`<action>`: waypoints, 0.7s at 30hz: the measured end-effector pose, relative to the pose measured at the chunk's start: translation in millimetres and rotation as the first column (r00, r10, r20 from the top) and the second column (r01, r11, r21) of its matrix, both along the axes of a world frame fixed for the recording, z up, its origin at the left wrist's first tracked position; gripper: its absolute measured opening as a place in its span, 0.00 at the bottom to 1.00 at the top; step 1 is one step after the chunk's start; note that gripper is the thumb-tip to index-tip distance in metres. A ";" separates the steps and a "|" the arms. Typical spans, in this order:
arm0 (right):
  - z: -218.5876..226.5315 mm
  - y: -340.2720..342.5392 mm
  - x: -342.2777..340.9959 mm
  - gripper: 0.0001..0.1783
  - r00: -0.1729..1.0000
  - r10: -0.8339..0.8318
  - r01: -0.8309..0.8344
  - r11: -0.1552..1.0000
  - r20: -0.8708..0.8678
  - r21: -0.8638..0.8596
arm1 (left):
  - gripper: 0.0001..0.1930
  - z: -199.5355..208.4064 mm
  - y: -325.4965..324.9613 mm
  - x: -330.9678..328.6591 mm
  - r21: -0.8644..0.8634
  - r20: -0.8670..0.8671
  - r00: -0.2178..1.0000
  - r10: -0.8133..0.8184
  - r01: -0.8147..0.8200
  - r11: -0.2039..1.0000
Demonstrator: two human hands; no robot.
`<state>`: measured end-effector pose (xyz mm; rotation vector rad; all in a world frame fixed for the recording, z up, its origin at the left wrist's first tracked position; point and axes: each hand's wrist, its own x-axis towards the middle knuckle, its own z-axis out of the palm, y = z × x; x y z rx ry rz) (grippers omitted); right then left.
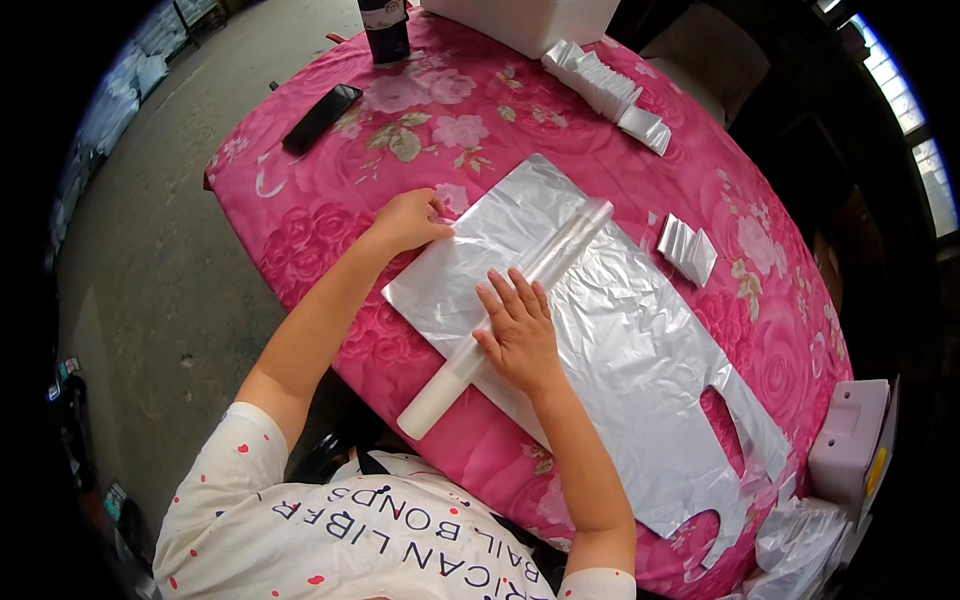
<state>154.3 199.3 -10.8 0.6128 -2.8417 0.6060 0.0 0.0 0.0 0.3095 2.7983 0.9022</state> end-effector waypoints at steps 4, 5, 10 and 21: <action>1.6 -2.4 -0.1 0.27 1.000 -0.003 0.002 1.000 -0.014 -0.010 | 0.13 -3.7 -7.7 4.4 0.148 0.006 0.993 -0.118 0.115 0.982; 2.5 -1.7 -0.3 0.26 1.000 0.000 0.000 1.000 -0.020 -0.006 | 0.12 -6.9 -8.1 8.6 0.216 -0.066 0.991 -0.115 0.127 0.968; -1.5 -0.8 0.2 0.27 1.000 -0.006 0.006 1.000 -0.022 -0.016 | 0.11 -0.4 -13.4 47.3 0.358 -0.454 0.855 -0.252 0.434 0.827; -1.0 16.9 24.6 0.35 0.999 -0.030 0.021 0.972 -0.032 -0.233 | 0.14 -24.9 -41.2 94.6 -0.148 -0.613 0.396 -0.683 0.792 0.592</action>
